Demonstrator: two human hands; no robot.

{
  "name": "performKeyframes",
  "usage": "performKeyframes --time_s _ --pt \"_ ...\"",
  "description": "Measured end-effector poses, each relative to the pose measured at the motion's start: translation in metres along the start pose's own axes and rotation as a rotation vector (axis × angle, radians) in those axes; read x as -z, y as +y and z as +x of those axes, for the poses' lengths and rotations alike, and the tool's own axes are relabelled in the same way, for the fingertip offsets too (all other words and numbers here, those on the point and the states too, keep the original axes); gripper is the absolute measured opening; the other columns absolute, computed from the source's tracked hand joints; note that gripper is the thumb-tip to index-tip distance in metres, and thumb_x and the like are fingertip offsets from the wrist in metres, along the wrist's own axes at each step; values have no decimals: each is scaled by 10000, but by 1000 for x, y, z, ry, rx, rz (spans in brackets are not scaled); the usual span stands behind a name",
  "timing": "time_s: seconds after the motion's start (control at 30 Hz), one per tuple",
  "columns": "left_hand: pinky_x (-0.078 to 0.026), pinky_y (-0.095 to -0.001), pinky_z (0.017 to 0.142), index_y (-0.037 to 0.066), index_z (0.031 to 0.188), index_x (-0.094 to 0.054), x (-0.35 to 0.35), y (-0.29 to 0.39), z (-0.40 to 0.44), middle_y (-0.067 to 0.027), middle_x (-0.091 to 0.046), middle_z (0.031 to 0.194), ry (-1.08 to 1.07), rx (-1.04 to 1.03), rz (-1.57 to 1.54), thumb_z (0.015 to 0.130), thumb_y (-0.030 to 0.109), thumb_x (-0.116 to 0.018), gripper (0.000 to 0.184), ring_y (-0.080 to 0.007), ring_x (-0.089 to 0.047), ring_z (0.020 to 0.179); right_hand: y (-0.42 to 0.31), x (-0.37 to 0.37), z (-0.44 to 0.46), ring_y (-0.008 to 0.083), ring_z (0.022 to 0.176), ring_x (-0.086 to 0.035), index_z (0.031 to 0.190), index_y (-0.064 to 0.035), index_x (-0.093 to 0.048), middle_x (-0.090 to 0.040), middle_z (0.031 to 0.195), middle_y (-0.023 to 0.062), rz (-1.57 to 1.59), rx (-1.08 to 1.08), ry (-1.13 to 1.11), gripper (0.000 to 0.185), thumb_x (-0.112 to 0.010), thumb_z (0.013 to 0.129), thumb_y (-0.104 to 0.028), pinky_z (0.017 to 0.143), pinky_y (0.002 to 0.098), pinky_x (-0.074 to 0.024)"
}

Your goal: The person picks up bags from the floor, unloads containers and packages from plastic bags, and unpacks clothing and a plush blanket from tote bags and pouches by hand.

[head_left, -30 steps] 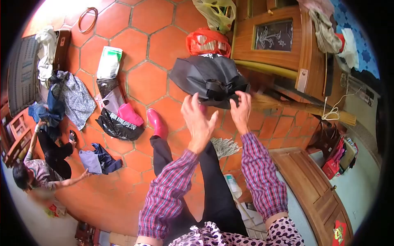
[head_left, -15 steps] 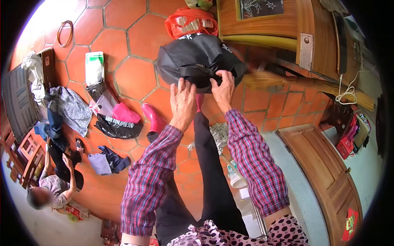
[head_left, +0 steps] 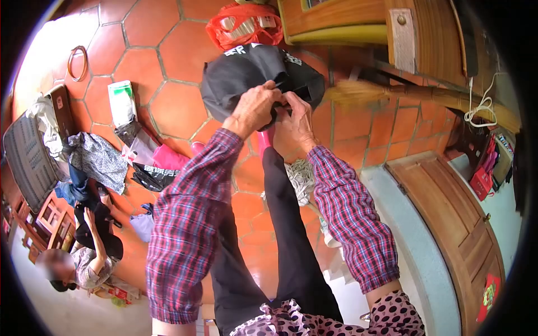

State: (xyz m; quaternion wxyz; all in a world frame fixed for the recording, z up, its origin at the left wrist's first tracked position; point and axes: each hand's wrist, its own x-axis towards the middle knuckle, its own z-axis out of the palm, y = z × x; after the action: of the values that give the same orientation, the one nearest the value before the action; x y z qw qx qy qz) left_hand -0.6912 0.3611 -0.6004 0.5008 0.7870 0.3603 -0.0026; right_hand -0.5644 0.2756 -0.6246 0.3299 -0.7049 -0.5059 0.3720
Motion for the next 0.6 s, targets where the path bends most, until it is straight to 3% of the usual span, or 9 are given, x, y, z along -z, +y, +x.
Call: performKeyframes --time_s 0.1,0.17,0.23,0.37,0.4,0.43,0.6 --pt "-475 -374 685 42 861 -621 4 -21 -3 -118 -545 812 33 -241 -64 620 -16 -646 249 -311 -571 774 -12 8 -1 374 765 -560 820 -24 -497 -548 774 158 -15 102 -94 167 -533 671 44 626 424 -444" --pt "-465 -351 606 23 850 -617 13 -17 -15 -117 -538 778 6 -222 -106 619 17 -684 240 -285 -568 671 -22 7 -2 366 769 -561 812 -24 -500 -555 777 149 -9 141 -150 156 -523 670 36 633 424 -448" --pt "-449 -299 511 -10 809 -587 19 -15 -36 -99 -507 737 51 -154 -178 645 22 -703 203 -207 -573 578 -40 8 -2 350 767 -578 813 -4 -516 -567 784 150 21 209 -208 128 -529 693 36 635 392 -462" --pt "-455 -263 527 -5 755 -582 28 -1 -97 -80 -513 688 203 11 -373 658 16 -705 157 -178 -587 590 -72 -3 -18 338 748 -552 793 -22 -484 -521 754 130 37 415 -284 178 -568 647 33 619 408 -450" --pt "-452 -236 524 -14 747 -579 30 6 -111 -58 -523 706 235 73 -473 678 -3 -704 143 -131 -577 584 -79 -6 -24 340 735 -540 793 -22 -471 -493 741 127 86 400 -305 197 -570 634 38 613 415 -447" --pt "-451 -223 527 -29 754 -573 30 7 -124 -61 -531 755 264 66 -494 669 -25 -708 160 -113 -574 609 -84 -9 -29 330 739 -563 806 -23 -454 -538 785 131 56 425 -363 169 -550 666 -25 631 407 -471" --pt "-488 -249 568 -18 769 -578 21 -22 -149 -74 -528 782 200 125 -449 648 -34 -710 180 -165 -596 661 -80 -42 -43 330 746 -579 817 -21 -462 -538 783 138 -12 405 -465 181 -543 656 1 627 397 -486"
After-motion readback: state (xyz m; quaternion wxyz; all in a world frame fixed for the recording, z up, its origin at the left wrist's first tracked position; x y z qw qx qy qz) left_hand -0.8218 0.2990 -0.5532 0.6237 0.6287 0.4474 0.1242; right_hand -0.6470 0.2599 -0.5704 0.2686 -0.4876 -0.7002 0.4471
